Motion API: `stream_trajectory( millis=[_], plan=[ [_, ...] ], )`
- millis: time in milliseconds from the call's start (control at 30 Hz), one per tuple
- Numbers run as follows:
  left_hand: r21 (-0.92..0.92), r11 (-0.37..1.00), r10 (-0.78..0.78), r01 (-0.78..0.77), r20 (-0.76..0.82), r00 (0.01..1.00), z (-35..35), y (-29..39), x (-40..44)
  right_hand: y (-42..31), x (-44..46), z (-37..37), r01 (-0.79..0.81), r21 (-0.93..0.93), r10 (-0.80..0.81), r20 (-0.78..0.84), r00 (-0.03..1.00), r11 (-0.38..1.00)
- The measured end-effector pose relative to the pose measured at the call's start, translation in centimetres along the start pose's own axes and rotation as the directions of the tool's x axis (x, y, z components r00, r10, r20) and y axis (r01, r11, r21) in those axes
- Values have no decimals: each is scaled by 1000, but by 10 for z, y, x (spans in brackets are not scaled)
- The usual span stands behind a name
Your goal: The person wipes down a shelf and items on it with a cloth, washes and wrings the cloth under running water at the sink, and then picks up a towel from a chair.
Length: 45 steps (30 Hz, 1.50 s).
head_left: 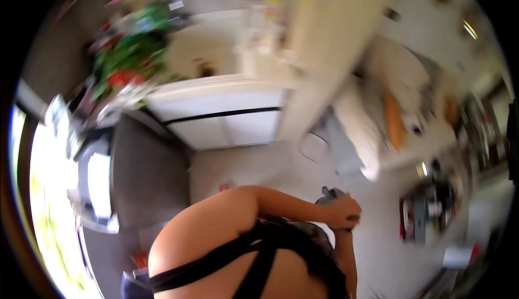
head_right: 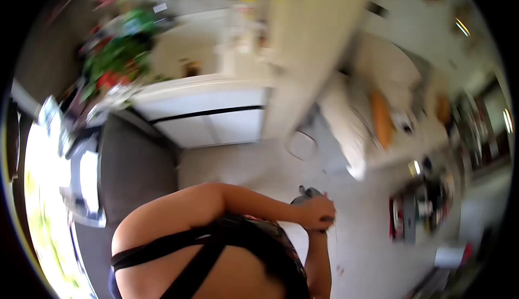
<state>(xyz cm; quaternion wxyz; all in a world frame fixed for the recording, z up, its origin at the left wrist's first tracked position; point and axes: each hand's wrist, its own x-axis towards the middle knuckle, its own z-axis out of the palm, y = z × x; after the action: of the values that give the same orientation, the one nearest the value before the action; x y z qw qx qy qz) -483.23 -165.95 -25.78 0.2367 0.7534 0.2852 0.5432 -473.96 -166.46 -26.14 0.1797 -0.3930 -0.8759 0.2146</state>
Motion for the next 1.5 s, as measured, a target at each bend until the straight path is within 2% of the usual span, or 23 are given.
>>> stream_trajectory(
  millis=[33, 133, 167, 200, 233, 300, 333, 367, 400, 433, 500, 567, 633, 667, 700, 800, 867, 900, 967, 1033, 1133, 1333, 1500],
  plan=[
    [-38, 997, -62, 71, 191, 980, 20, 3, 8, 8, -18, -8, 0, -36, -1, -14, 1000, 999],
    [-68, 985, -141, 159, 220, 965, 73, 12, 28, 33, -76, -42, -111, 14, 111, -116, 987, 994],
    [-61, 960, -242, 272, 300, 923, 77, 15, 40, 37, -92, -56, -221, -11, 214, -208, 955, 975],
    [-39, 903, -379, 427, 396, 837, 85, 14, 50, 42, -107, -68, -439, -48, 434, -83, 897, 897],
    [-270, 771, -461, 577, 388, 798, 97, 13, 57, 48, -121, -79, -630, -74, 633, 38, 773, 773],
    [-459, 661, -509, 594, 308, 804, 123, 11, 77, 79, -157, -73, -487, 439, 649, -393, 651, 755],
    [-556, 536, -472, 635, 426, 772, 139, 18, 92, 82, -169, -94, -541, 677, 830, -195, 523, 500],
    [-624, 381, -434, 683, 531, 728, 150, 29, 103, 106, -183, -82, -336, 846, 848, -225, 481, 415],
    [-609, 294, -397, 737, 623, 673, 171, 40, 108, 100, -189, -98, -18, 992, 901, -109, 420, 128],
    [-581, 210, -365, 786, 700, 614, 198, 53, 109, 93, -196, -119, 329, 932, 904, 0, 427, -155],
    [-451, -38, -232, 892, 872, 431, 253, 61, 96, 104, -217, -133, 559, 731, 839, 33, 543, -390],
    [-376, -130, -138, 917, 923, 359, 283, 63, 103, 116, -224, -139, 769, 508, 868, -78, 491, -389],
    [-388, 142, -104, 911, 909, 404, 326, 62, 98, 137, -244, -146, 838, 449, 936, -10, 352, -310],
    [-602, 381, 106, 702, 782, 614, 344, 59, 95, 158, -252, -135, 865, 399, 903, -166, 396, -305],
    [-541, 337, 178, 771, 840, 512, 365, 40, 87, 176, -261, -130, 896, 342, 910, -201, 363, -282],
    [-514, 493, 212, 702, 854, 475, 373, 49, 141, 178, -247, -188, 889, 424, 958, -136, 251, -173],
    [-642, 653, 547, 401, 766, 337, 399, 36, 190, 197, -251, -216, 861, 509, 984, -155, 88, 3],
    [-648, 641, 560, 411, 761, 327, 403, 37, 217, 204, -259, -221, 863, 504, 986, -156, 65, 23],
    [-667, 716, 689, 206, 723, -51, 407, 49, 276, 214, -281, -228, 836, 527, 987, -49, -153, 155],
    [-710, 650, 754, 271, 646, -118, 412, 66, 330, 200, -301, -248, 827, 536, 981, -6, -196, 168],
    [-668, 503, 859, 548, 313, -406, 437, 82, 400, 217, -352, -215, 828, 456, 923, 33, -383, 328],
    [-899, 373, 719, 229, 124, -683, 513, 128, 432, 238, -430, -155, 813, 458, 784, 325, -530, 360],
    [-875, 415, 750, 250, 173, -638, 601, 163, 462, 299, -523, -180, 795, 507, 741, 379, -554, 334]
  ],
)
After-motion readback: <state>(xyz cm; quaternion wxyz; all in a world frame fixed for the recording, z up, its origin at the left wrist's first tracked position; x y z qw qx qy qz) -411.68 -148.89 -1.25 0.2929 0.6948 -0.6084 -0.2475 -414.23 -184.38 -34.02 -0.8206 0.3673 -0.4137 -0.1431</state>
